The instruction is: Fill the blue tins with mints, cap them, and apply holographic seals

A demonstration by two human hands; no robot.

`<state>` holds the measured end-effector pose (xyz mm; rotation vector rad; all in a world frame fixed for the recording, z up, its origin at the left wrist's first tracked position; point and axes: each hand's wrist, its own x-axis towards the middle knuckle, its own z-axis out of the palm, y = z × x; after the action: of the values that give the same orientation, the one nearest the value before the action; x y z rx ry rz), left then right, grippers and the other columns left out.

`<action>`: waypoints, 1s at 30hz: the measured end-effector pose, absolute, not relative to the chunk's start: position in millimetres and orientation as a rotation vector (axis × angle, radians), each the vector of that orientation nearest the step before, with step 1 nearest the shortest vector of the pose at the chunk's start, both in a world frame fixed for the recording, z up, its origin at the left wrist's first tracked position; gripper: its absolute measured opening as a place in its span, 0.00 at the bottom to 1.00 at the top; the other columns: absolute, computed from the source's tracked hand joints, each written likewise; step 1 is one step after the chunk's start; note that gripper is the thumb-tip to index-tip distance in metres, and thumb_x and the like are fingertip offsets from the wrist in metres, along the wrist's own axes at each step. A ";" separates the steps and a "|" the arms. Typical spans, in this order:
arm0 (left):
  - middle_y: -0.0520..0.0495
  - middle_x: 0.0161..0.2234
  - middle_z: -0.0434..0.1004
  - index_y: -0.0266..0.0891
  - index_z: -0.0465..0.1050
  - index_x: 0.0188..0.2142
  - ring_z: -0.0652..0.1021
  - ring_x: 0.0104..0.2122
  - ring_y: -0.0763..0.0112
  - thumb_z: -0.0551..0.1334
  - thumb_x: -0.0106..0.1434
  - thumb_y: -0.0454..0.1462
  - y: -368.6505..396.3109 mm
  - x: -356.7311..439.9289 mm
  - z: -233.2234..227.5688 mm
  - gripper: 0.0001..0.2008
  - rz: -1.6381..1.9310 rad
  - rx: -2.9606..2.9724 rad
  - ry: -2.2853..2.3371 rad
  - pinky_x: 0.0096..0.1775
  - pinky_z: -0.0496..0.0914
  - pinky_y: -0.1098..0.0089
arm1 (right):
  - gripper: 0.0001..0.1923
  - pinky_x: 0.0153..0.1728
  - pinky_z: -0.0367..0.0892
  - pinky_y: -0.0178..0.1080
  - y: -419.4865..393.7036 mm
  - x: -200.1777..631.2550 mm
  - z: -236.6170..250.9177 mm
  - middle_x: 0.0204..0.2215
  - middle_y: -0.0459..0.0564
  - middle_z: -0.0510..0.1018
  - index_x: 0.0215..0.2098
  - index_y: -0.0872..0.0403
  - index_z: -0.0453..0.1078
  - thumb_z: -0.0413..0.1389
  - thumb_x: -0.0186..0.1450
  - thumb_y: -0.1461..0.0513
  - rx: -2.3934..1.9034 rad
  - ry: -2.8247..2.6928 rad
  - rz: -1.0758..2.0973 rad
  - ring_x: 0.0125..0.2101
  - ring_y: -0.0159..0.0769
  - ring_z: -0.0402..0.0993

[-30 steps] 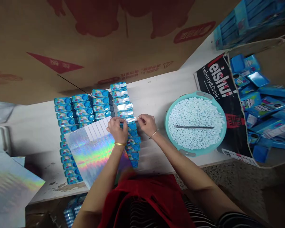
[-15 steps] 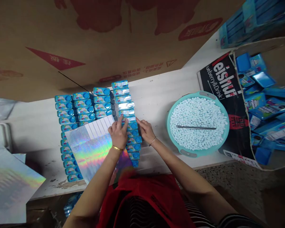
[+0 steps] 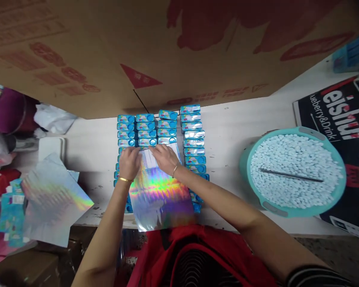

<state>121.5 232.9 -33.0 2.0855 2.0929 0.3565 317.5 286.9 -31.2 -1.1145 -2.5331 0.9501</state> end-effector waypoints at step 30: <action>0.54 0.27 0.72 0.38 0.69 0.30 0.75 0.29 0.75 0.70 0.53 0.39 183.5 229.8 43.2 0.11 1.601 0.507 1.808 0.39 0.69 0.70 | 0.24 0.40 0.65 0.39 237.9 351.4 -8.4 0.35 0.48 0.74 0.40 0.52 0.70 0.46 0.67 0.43 -1.111 -1.303 1.851 0.36 0.35 0.69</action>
<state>229.8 183.5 43.2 0.5066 1.8076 1.6007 351.4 237.9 -8.4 -1.1110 -1.3034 1.8514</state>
